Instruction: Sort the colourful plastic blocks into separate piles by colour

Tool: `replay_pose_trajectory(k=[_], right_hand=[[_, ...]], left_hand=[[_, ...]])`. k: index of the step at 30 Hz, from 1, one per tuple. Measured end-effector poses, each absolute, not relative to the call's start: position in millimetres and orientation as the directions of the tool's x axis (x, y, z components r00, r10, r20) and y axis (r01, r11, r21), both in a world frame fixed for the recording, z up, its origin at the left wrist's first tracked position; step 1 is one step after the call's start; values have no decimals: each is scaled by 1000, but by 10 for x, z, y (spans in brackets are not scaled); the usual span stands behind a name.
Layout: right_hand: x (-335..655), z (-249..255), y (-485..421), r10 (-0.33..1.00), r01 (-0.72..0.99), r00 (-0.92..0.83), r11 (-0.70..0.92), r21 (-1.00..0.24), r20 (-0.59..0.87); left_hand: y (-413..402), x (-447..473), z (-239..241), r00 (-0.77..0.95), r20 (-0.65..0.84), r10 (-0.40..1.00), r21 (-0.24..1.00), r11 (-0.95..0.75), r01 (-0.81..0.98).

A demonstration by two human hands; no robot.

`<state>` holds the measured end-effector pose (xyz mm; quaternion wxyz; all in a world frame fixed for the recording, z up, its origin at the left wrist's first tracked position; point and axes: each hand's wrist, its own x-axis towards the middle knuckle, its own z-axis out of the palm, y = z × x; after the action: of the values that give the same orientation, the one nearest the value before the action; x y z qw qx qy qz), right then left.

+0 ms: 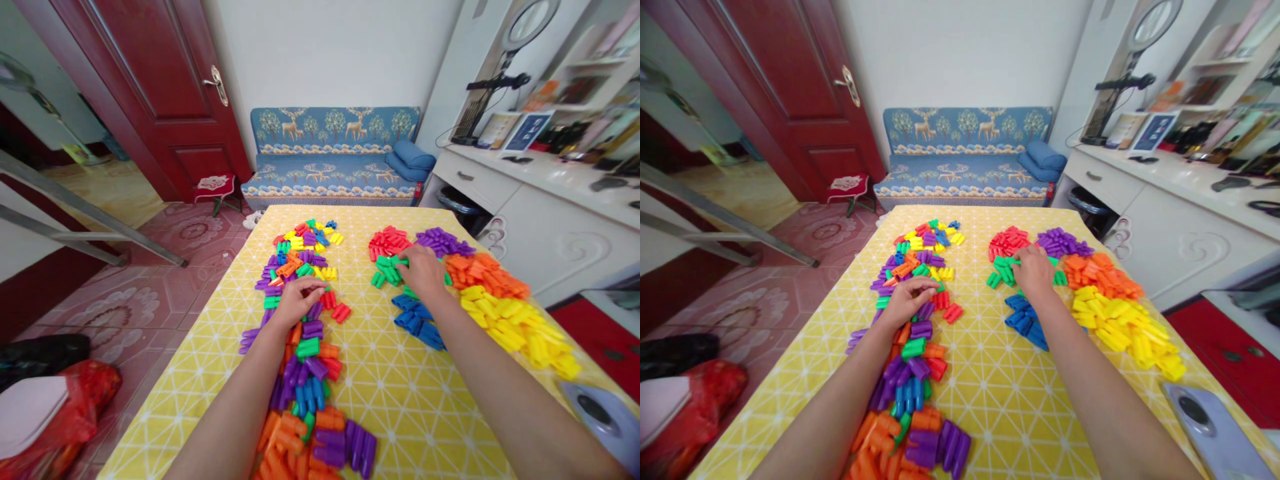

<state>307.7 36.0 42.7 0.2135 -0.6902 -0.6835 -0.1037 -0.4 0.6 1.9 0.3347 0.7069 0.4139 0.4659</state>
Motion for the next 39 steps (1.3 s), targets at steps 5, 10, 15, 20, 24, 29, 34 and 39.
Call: replay_pose_trajectory(k=[5,10,15,20,24,29,34,39], right_hand=[[2644,307,-19,876,912,-70,251,-325,478],[1972,88,-521,905,788,-257,399,-469,338],[1735,-57,-676,883,786,-335,454,-418,328],[1734,-36,-664,873,792,-393,481,-376,290],[1733,20,-663,874,777,-384,481,-407,299],[1730,-10,-641,860,750,-351,495,-439,371],[1731,-64,-621,832,676,-292,528,-513,472],[1745,-68,-635,811,627,-259,554,-547,525]], left_hand=[[3,-9,16,228,393,891,848,-447,284],[10,-18,-17,233,397,887,841,-454,293],[1,-4,-7,232,392,890,849,-447,282],[-23,10,57,129,320,939,936,-335,113],[-20,-48,210,-7,260,965,965,-260,-32],[-60,-192,550,105,210,972,969,-221,112],[-158,-315,780,210,211,955,857,-284,430],[-140,-413,791,224,258,940,621,-339,706]])
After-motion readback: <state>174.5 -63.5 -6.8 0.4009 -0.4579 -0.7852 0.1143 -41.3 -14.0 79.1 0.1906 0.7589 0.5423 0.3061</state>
